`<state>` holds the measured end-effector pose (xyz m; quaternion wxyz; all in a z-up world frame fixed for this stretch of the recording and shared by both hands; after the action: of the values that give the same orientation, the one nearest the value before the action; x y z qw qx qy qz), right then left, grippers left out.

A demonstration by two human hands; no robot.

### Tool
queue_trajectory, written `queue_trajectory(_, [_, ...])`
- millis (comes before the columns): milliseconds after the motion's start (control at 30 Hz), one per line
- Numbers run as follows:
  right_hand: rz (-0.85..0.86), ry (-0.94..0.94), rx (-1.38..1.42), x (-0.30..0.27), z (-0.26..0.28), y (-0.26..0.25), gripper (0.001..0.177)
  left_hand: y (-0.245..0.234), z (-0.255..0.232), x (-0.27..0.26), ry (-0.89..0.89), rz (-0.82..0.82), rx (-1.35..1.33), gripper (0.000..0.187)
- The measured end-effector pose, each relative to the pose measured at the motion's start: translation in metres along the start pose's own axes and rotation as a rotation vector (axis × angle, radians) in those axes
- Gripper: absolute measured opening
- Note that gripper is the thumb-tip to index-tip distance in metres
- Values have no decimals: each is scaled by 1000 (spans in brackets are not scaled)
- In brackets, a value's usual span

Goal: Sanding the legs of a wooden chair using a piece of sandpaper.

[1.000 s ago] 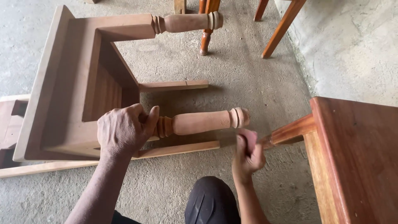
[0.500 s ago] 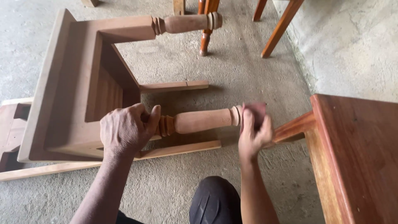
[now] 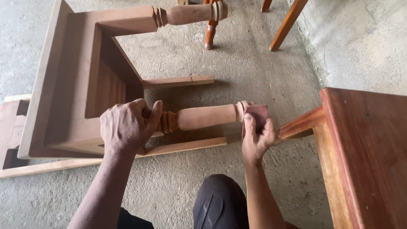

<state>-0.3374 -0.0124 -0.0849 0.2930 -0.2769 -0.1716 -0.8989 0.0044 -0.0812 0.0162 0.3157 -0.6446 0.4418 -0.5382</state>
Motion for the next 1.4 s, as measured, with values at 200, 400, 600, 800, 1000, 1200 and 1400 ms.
queue_trajectory(200, [6, -112, -87, 38, 10, 18, 27, 4, -2, 9, 52, -52, -4, 54])
queue_trajectory(400, [7, -142, -67, 18, 36, 9, 35, 0, -2, 7, 12, -30, -7, 53])
queue_trajectory(600, [-4, 42, -151, 27, -18, 8, 35, 1, -1, 2, 9, -8, 21, 54])
queue_trajectory(800, [8, -158, -53, 22, 7, 10, 33, 2, -4, 6, 20, -34, -7, 54])
queue_trajectory(1000, [31, -18, -122, 9, 6, -4, 31, 4, 0, 1, 37, -31, -24, 54])
queue_trajectory(1200, [39, -63, -184, 40, 22, 22, 34, 2, -2, 8, 37, -47, 13, 53])
queue_trajectory(1400, [25, 18, 21, -12, -18, -12, 21, -1, -4, 4, 31, -50, 0, 54])
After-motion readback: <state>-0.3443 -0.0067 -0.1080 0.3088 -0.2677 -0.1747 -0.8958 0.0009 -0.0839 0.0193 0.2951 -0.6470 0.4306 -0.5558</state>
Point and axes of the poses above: each hand's wrist, its own x-axis towards the middle knuckle, its own y-axis out of the palm, z = x × y, the point moved 9 cm from there along x, towards the middle knuckle, and after that the axes turned 13 degrees about -z, right-handed, at the moved point
